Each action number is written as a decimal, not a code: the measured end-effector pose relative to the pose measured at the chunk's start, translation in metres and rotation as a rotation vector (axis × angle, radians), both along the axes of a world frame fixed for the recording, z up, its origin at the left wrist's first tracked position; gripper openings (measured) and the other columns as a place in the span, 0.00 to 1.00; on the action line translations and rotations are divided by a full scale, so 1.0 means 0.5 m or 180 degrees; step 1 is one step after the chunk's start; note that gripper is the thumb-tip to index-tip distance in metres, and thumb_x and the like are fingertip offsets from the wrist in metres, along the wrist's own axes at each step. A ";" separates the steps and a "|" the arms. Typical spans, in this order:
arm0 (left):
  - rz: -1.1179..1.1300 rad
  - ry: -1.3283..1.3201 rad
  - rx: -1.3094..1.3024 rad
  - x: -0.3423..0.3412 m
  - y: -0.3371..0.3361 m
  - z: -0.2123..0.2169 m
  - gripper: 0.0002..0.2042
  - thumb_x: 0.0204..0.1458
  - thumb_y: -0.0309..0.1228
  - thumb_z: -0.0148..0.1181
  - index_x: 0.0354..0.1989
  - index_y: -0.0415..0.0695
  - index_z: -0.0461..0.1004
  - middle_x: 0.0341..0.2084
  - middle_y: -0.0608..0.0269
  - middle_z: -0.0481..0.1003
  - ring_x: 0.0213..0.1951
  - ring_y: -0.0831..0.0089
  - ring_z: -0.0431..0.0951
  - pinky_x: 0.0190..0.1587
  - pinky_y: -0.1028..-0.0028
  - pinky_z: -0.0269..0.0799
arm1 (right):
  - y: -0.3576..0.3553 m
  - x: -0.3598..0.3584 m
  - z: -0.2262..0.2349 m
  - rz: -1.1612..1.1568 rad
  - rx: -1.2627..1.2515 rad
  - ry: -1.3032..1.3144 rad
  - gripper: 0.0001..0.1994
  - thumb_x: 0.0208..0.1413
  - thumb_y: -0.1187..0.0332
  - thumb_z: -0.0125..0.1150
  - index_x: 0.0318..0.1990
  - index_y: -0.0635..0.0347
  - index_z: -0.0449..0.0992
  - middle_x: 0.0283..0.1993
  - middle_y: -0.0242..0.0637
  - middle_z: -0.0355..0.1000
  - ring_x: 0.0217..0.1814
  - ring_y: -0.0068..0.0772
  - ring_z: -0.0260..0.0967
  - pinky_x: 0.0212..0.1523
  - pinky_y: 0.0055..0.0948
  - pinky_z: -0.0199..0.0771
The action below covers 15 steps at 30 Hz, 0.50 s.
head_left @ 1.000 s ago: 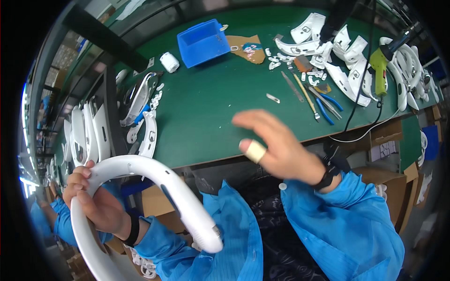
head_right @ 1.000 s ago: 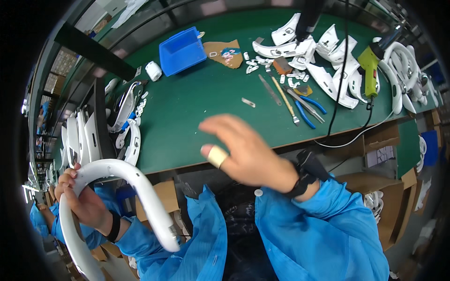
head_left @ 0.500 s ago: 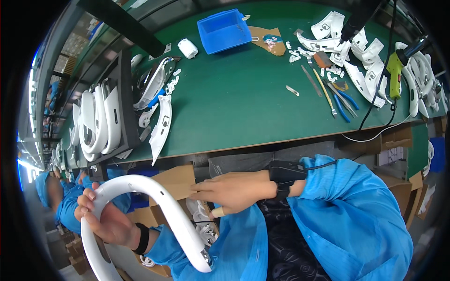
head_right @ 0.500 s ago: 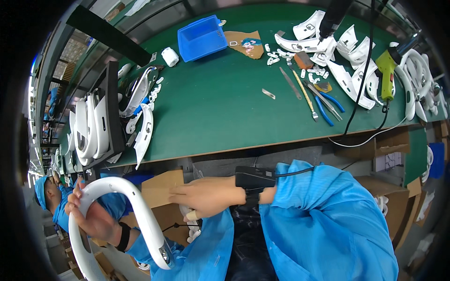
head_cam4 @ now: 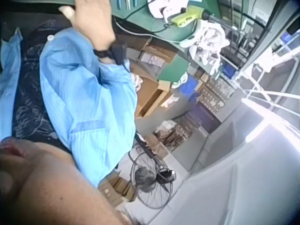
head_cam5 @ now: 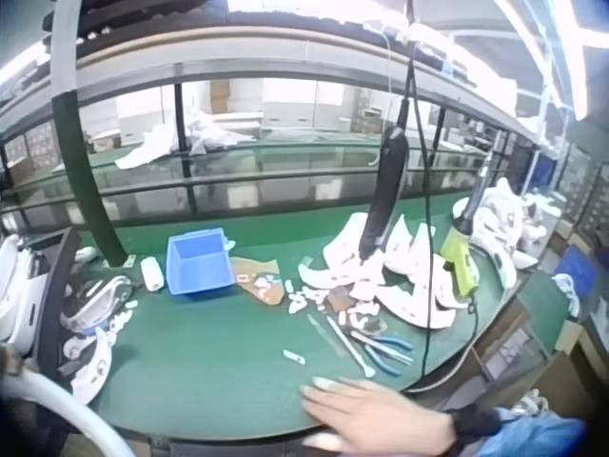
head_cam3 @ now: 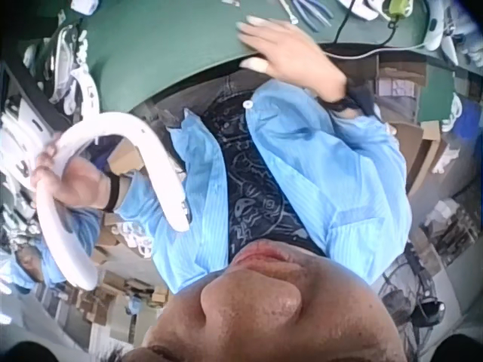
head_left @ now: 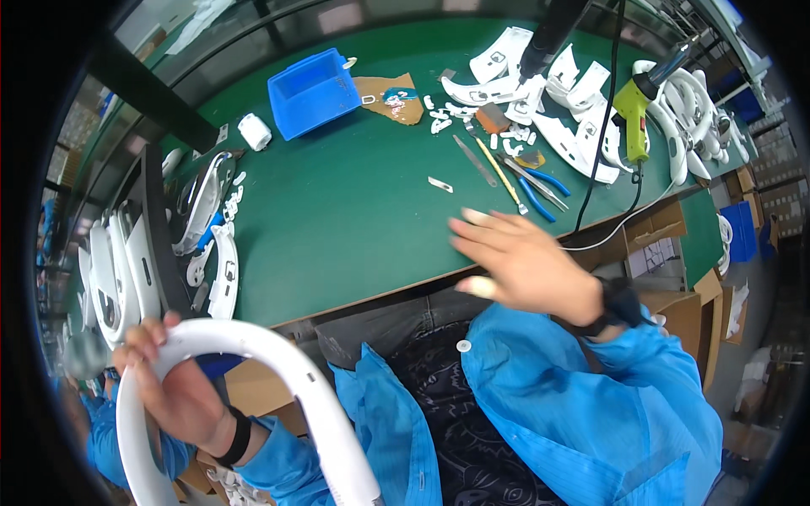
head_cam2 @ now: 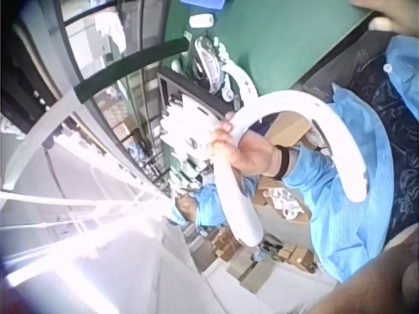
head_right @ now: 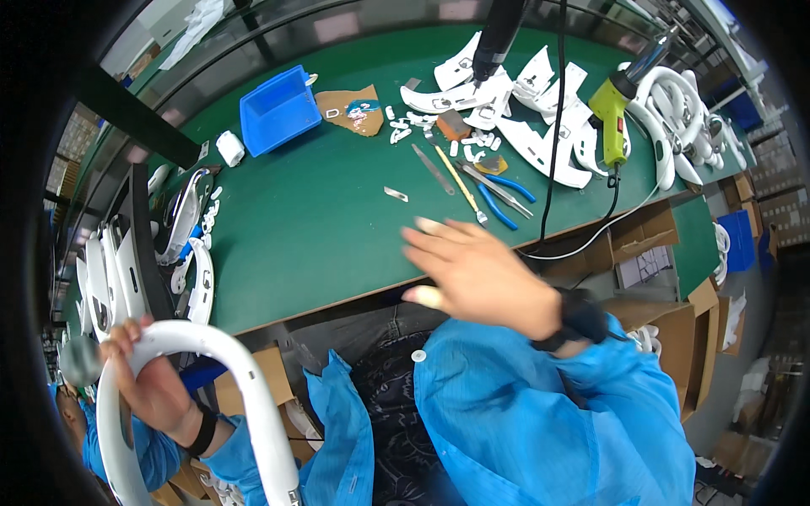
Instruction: Assembling the plastic housing and electronic components of a neck massager.
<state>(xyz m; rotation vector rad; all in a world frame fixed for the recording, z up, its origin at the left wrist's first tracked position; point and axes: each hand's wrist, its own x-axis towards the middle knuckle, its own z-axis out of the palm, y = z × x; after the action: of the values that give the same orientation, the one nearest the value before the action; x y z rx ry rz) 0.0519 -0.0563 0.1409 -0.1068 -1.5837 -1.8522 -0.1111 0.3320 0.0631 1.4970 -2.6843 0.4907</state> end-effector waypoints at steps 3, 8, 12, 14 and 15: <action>-0.0360 -0.0285 0.0074 -0.086 0.046 -0.012 0.04 0.65 0.29 0.51 0.39 0.45 0.63 0.36 0.63 0.61 0.46 0.67 0.64 0.60 0.60 0.61 | 0.114 0.012 0.075 -0.0688 0.0176 -0.0279 0.12 0.56 0.61 0.68 0.38 0.61 0.81 0.42 0.44 0.80 0.45 0.43 0.78 0.48 0.39 0.76; -0.0621 -0.0952 0.0786 -0.269 0.150 -0.053 0.08 0.56 0.23 0.64 0.42 0.40 0.74 0.33 0.61 0.74 0.37 0.68 0.77 0.47 0.61 0.76 | 0.113 0.033 0.109 -0.0883 -0.1391 -0.0812 0.22 0.50 0.76 0.70 0.54 0.62 0.75 0.56 0.49 0.73 0.41 0.39 0.76 0.42 0.32 0.79; -0.1200 -0.1253 0.0550 -0.377 0.198 -0.090 0.05 0.55 0.27 0.67 0.36 0.43 0.75 0.29 0.65 0.73 0.35 0.72 0.76 0.44 0.64 0.76 | -0.018 0.064 0.065 0.0014 -0.1831 -0.1602 0.35 0.46 0.72 0.76 0.64 0.58 0.68 0.69 0.51 0.62 0.51 0.44 0.74 0.47 0.33 0.79; -0.1217 -0.1278 0.0307 -0.394 0.210 -0.086 0.06 0.54 0.25 0.68 0.36 0.42 0.76 0.29 0.65 0.75 0.33 0.72 0.77 0.40 0.70 0.75 | -0.071 0.054 0.040 0.0266 -0.1983 -0.1381 0.34 0.45 0.73 0.76 0.62 0.58 0.69 0.69 0.51 0.61 0.54 0.48 0.75 0.49 0.35 0.79; -0.1268 -0.1242 0.0147 -0.407 0.216 -0.087 0.06 0.53 0.25 0.68 0.36 0.42 0.76 0.29 0.65 0.76 0.33 0.72 0.78 0.39 0.72 0.74 | -0.084 0.045 0.037 0.0265 -0.2111 -0.1260 0.32 0.45 0.74 0.76 0.59 0.57 0.70 0.68 0.51 0.63 0.56 0.50 0.74 0.51 0.36 0.79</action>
<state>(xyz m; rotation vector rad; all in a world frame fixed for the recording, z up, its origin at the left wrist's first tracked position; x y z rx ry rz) -0.1515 0.0515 0.0972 -0.0426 -1.8844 -2.3256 -0.0888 0.2899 0.0819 1.4011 -2.3004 1.6319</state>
